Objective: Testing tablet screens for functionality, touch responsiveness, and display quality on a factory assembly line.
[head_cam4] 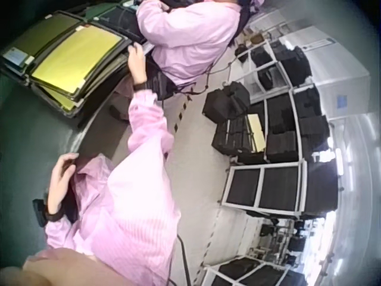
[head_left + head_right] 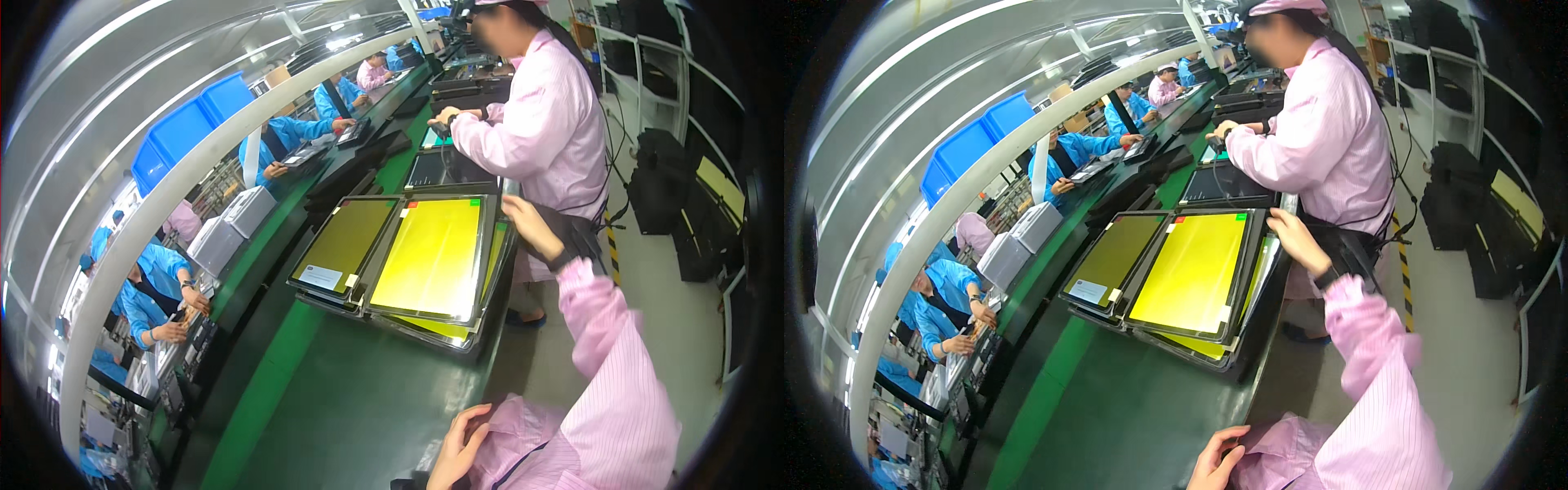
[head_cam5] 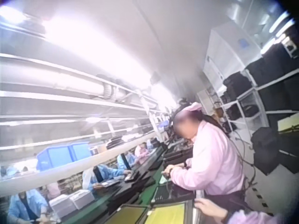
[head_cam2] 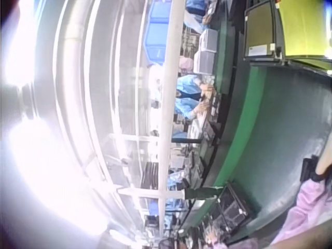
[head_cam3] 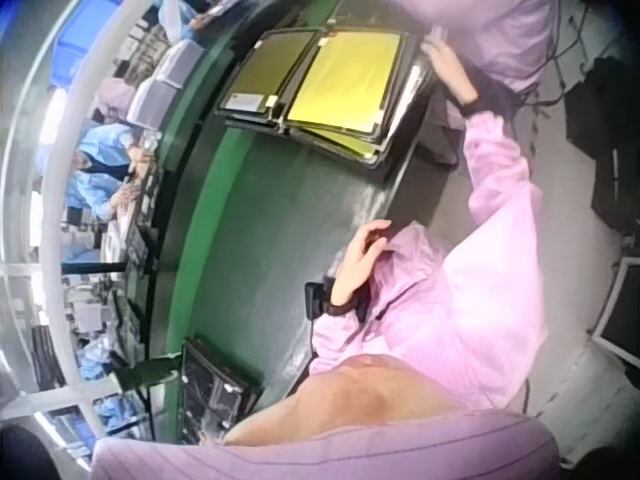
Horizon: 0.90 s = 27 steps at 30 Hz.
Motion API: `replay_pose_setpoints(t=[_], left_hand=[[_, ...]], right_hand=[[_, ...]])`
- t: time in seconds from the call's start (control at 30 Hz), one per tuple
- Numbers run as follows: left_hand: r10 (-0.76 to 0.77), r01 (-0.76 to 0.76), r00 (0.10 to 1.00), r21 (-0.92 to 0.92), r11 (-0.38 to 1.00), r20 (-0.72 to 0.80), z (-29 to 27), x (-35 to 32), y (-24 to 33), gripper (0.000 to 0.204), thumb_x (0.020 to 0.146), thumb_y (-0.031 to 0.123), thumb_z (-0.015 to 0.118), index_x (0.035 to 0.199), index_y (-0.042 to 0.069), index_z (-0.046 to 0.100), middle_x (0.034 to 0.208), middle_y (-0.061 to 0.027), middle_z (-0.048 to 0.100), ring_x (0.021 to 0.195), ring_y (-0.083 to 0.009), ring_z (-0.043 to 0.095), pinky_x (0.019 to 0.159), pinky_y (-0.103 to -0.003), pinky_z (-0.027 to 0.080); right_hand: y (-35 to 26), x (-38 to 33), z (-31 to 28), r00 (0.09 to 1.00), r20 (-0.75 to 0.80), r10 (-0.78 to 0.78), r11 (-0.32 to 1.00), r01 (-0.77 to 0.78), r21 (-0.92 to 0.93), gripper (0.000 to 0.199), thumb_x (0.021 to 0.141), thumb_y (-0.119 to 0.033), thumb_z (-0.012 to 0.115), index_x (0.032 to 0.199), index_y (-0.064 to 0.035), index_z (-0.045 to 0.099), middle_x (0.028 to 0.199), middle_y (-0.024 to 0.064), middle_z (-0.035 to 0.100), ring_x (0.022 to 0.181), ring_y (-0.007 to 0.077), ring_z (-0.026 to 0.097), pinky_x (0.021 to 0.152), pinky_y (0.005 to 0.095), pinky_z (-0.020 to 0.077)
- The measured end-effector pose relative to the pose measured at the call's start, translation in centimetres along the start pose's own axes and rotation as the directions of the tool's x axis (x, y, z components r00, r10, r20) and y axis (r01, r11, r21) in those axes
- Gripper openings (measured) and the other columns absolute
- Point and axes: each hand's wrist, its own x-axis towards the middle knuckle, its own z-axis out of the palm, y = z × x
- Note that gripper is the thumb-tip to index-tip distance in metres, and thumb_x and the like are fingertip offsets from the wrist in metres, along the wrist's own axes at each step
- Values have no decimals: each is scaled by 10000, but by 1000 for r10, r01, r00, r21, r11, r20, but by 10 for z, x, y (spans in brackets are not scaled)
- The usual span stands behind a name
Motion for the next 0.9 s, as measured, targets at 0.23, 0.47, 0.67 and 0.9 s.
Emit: replay_pose_setpoints(t=[0.23, 0.47, 0.67, 0.9], left_hand=[[-133, 138, 990, -201, 970, 36, 3, 22, -9, 349, 924, 39, 504, 1267, 1, 451, 1314, -106, 485, 1145, -169, 482, 970, -286, 377], [68, -118, 990, -484, 867, -120, 14, 46, 32, 633, 864, -25, 547, 1409, 35, 231, 1437, -193, 310, 1338, -290, 316, 1095, -388, 266], [64, -463, 801, -548, 696, -596, 10, 21, 18, 550, 856, 132, 579, 1341, 87, 323, 1299, -104, 435, 1172, -255, 458, 994, -437, 387], [-127, -555, 540, -465, 690, -832, -43, -53, 3, 495, 718, 74, 571, 1198, 26, 460, 1103, -97, 567, 990, -211, 560, 861, -355, 467]], right_hand=[[-30, 43, -20, 890, 252, 379, 868, -436, 236, 280, 913, -325, 493, 918, -66, 600, 871, 22, 622, 772, 130, 561, 714, 280, 425], [-97, -57, -26, 773, 599, 208, 608, -582, 540, 211, 878, -168, 516, 1000, -19, 602, 974, 67, 648, 913, 168, 598, 833, 339, 453], [-130, -177, 6, 662, 743, 97, 486, -683, 545, 443, 796, -18, 546, 1224, 73, 474, 1181, 132, 575, 1049, 196, 570, 962, 339, 420], [-152, -271, 56, 448, 893, 52, 400, -828, 393, 812, 758, 108, 602, 1432, -98, 198, 1368, 50, 369, 1224, 156, 415, 980, 312, 397]])
